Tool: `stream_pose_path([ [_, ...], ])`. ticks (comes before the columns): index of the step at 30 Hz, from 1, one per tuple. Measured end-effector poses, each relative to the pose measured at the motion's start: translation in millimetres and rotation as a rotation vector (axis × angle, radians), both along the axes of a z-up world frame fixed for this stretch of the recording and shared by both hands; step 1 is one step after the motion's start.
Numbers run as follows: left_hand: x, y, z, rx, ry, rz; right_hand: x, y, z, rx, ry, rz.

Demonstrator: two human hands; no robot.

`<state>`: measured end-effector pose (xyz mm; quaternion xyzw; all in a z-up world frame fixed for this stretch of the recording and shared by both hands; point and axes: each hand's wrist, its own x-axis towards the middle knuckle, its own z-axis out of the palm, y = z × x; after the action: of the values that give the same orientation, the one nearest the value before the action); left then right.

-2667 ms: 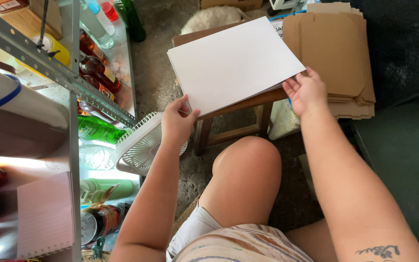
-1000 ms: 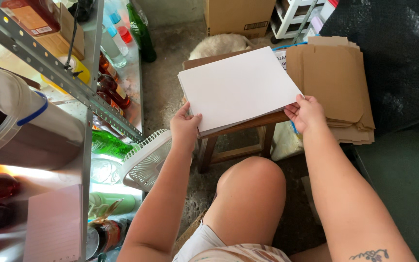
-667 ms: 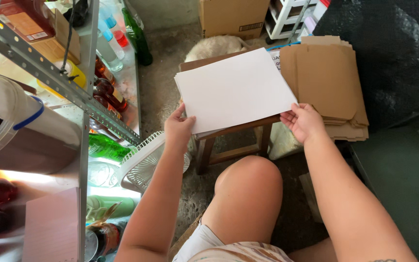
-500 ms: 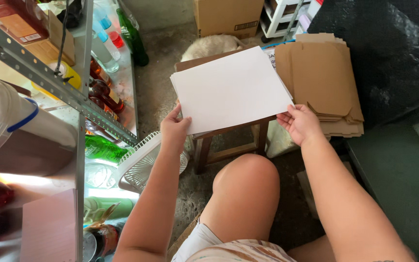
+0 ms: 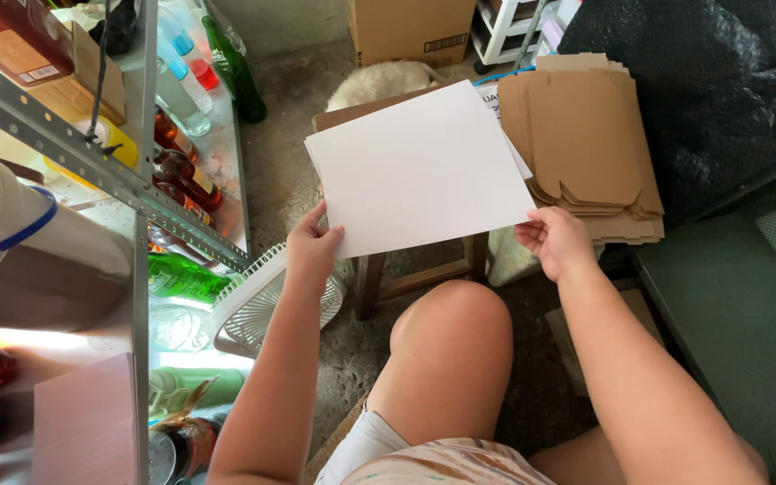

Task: The person repeatedly picks up stacks of white paper from a small wooden stool and places them onto a metal shelf. The person handles the paper by hand and stacks it neatly on top of existing paper and cardboard on the shelf.

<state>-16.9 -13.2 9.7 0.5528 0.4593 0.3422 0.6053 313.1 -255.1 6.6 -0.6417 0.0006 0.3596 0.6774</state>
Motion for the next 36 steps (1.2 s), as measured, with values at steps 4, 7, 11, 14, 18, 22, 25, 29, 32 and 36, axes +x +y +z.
stream_pose_path([
  [4,-1.7,4.2,-6.8,-0.036,0.016,-0.017,-2.0,10.4,5.0,-0.055,-0.098,-0.041],
  [7,-3.7,-1.4,1.1,-0.115,-0.040,-0.023,-6.2,14.6,10.2,-0.093,-0.209,0.007],
  [11,-6.6,0.6,2.3,-0.153,-0.075,-0.052,-7.8,21.7,15.0,-0.098,-0.262,0.038],
  [14,-6.7,3.4,-2.2,-0.154,-0.088,-0.064,-10.5,25.3,15.8,-0.110,-0.267,0.037],
  [18,-3.5,7.6,-12.2,-0.156,-0.098,-0.070,-10.2,26.8,12.5,-0.124,-0.254,0.030],
  [22,-3.2,8.0,-14.6,-0.167,-0.110,-0.064,-9.1,26.6,13.0,-0.125,-0.250,0.033],
  [25,-5.4,6.9,-10.7,-0.166,-0.110,-0.060,-7.9,25.7,15.0,-0.153,-0.266,0.038],
  [29,-8.8,3.4,3.8,-0.146,-0.088,-0.106,-0.4,24.6,15.9,-0.149,-0.298,0.073],
  [32,-9.2,6.7,4.6,-0.139,-0.117,-0.129,3.9,24.7,22.2,-0.141,-0.314,0.107],
  [36,-11.8,-5.1,41.8,-0.181,-0.236,-0.203,11.1,25.2,20.6,-0.139,-0.301,0.184],
])
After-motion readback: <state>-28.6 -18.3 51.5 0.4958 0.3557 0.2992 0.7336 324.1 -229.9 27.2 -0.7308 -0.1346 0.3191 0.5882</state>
